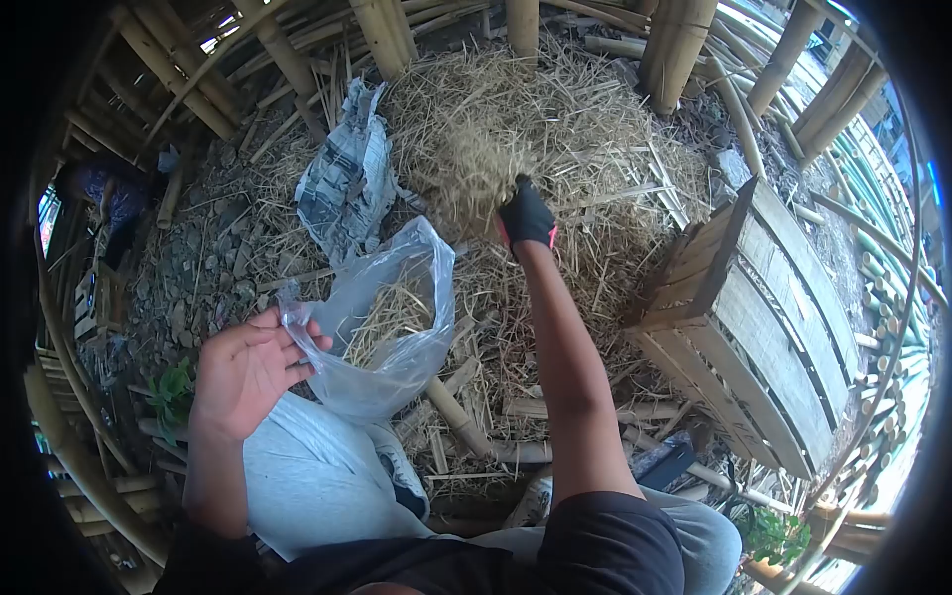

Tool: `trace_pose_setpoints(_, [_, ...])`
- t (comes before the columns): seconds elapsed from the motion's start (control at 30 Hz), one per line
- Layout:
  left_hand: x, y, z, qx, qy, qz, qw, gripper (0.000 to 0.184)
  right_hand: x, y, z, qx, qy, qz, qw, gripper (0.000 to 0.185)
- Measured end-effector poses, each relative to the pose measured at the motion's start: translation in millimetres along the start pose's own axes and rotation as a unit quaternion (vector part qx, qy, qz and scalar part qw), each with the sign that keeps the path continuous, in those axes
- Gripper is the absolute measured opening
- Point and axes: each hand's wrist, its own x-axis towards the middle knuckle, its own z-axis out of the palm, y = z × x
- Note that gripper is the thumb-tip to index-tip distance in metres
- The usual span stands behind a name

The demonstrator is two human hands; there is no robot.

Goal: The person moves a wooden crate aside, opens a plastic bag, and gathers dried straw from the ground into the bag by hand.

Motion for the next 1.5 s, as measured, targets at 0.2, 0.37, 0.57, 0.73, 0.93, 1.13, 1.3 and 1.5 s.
trace_pose_setpoints(0.2, [1,0,1,-0.01,-0.008,-0.004,1.0,0.041,70,-46,-129,0.292,0.302,-0.2,0.885,0.048])
trace_pose_setpoints(0.37, [0,0,5,-0.007,-0.006,-0.01,1.0,0.039,69,-67,-177,0.073,0.307,-0.099,0.944,0.037])
trace_pose_setpoints(0.57, [-1,1,7,-0.009,0.002,-0.01,1.0,0.038,76,-53,-183,0.24,0.349,-0.157,0.892,0.049])
trace_pose_setpoints(0.73, [0,1,11,0.006,0.009,-0.008,1.0,0.038,141,-47,-217,0.338,0.365,-0.221,0.839,0.033])
trace_pose_setpoints(0.93, [6,-2,9,0.01,0.022,-0.001,1.0,0.037,124,-73,-326,0.702,0.161,-0.264,0.641,0.03])
trace_pose_setpoints(1.13, [15,-7,0,-0.008,0.022,0.014,1.0,0.036,69,-79,-269,0.626,0.102,-0.245,0.733,0.02])
trace_pose_setpoints(1.3, [16,-5,-1,-0.007,0.022,0.012,1.0,0.035,38,-56,-161,0.716,-0.008,-0.092,0.692,0.021])
trace_pose_setpoints(1.5, [21,-3,1,0.0,0.047,0.016,0.999,0.036,33,-3,-70,0.647,0.072,-0.112,0.751,0.028])
